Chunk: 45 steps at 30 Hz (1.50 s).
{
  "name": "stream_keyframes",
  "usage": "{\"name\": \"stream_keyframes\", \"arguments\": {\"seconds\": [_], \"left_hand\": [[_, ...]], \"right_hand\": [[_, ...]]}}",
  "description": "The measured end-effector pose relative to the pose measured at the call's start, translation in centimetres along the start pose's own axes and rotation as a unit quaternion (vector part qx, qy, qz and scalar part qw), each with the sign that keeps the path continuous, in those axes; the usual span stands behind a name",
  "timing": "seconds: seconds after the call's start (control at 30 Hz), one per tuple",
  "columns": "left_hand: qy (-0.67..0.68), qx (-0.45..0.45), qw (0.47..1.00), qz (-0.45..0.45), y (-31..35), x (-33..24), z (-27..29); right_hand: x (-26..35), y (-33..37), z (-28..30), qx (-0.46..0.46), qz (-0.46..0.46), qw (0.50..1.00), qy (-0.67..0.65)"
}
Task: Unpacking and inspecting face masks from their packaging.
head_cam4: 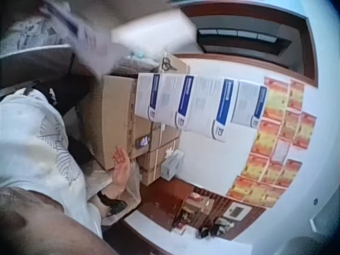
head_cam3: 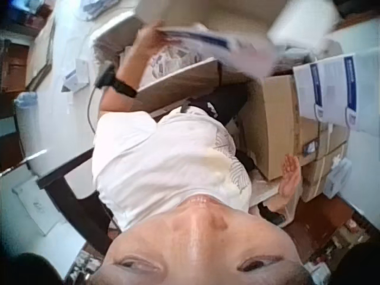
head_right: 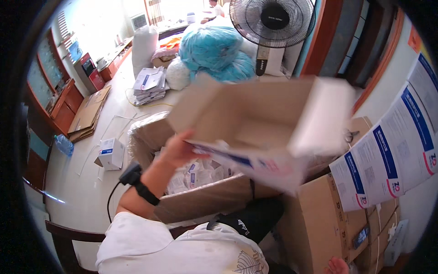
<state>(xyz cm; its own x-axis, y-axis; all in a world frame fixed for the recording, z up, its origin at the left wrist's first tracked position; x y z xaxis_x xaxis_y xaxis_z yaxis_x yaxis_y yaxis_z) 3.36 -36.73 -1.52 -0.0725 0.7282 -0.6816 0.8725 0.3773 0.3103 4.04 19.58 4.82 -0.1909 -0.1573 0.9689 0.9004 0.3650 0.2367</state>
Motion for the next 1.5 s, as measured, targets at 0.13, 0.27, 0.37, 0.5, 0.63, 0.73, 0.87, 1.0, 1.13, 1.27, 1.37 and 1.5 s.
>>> {"name": "stream_keyframes", "arguments": {"seconds": [0.13, 0.27, 0.37, 0.5, 0.63, 0.73, 0.87, 1.0, 1.13, 1.27, 1.37, 1.5], "left_hand": [[0.063, -0.027, 0.969, -0.236, -1.7, -10.8, 9.9], [0.109, -0.381, 0.773, -0.496, 0.6, -22.1, 33.3], [0.087, -0.442, 0.797, -0.402, -6.0, -16.2, 21.1], [0.109, -0.158, 0.941, -0.28, -23.7, -10.3, 15.1], [0.019, 0.148, 0.977, -0.154, -21.2, 2.1, -14.7], [-0.125, 0.26, 0.955, -0.065, -17.9, 7.1, -26.0], [-0.194, 0.391, 0.899, -0.025, -15.0, 12.1, -34.6], [-0.27, 0.451, 0.848, -0.067, -13.5, 15.9, -40.9], [-0.268, 0.467, 0.834, -0.124, -12.6, 18.3, -46.1], [-0.259, 0.438, 0.847, -0.153, -12.9, 19.5, -49.2], [-0.223, 0.48, 0.84, -0.124, -12.9, 19.2, -49.9], [-0.181, 0.459, 0.861, -0.122, -9.5, 19.0, -48.0]], "right_hand": [[-3.1, -0.7, 3.3, -0.129, -0.046, 0.988, -0.076], [-1.5, -4.2, 1.5, -0.05, -0.046, 0.992, -0.107], [-0.6, -2.5, 2.0, -0.115, -0.06, 0.985, -0.11], [1.1, -1.8, 4.6, -0.178, -0.024, 0.977, -0.113], [4.3, -1.8, 8.0, -0.276, 0.042, 0.954, -0.111], [6.2, -2.3, 10.3, -0.342, 0.095, 0.927, -0.121], [7.4, -3.8, 13.3, -0.4, 0.142, 0.901, -0.09], [9.0, -8.8, 14.5, -0.395, 0.186, 0.899, -0.024], [12.3, -13.5, 14.5, -0.395, 0.224, 0.886, 0.096], [13.6, -17.0, 16.3, -0.412, 0.245, 0.872, 0.098], [16.1, -17.4, 13.9, -0.292, 0.323, 0.9, -0.003], [15.0, -14.8, 12.0, -0.311, 0.371, 0.875, 0.028]]}}
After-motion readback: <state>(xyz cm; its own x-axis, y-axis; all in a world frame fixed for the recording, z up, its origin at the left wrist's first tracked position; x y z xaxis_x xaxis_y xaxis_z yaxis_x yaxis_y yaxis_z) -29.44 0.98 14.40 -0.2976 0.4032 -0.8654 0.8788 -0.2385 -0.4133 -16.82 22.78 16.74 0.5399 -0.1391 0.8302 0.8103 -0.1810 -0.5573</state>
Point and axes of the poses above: each hand's wrist, its own y-axis away from the middle knuckle, its own z-axis out of the back of the hand, x = y × z, the point moved 4 cm from there along -y, towards the middle knuckle, and after that the axes turned 4 degrees about -z, right-handed, at the moved point
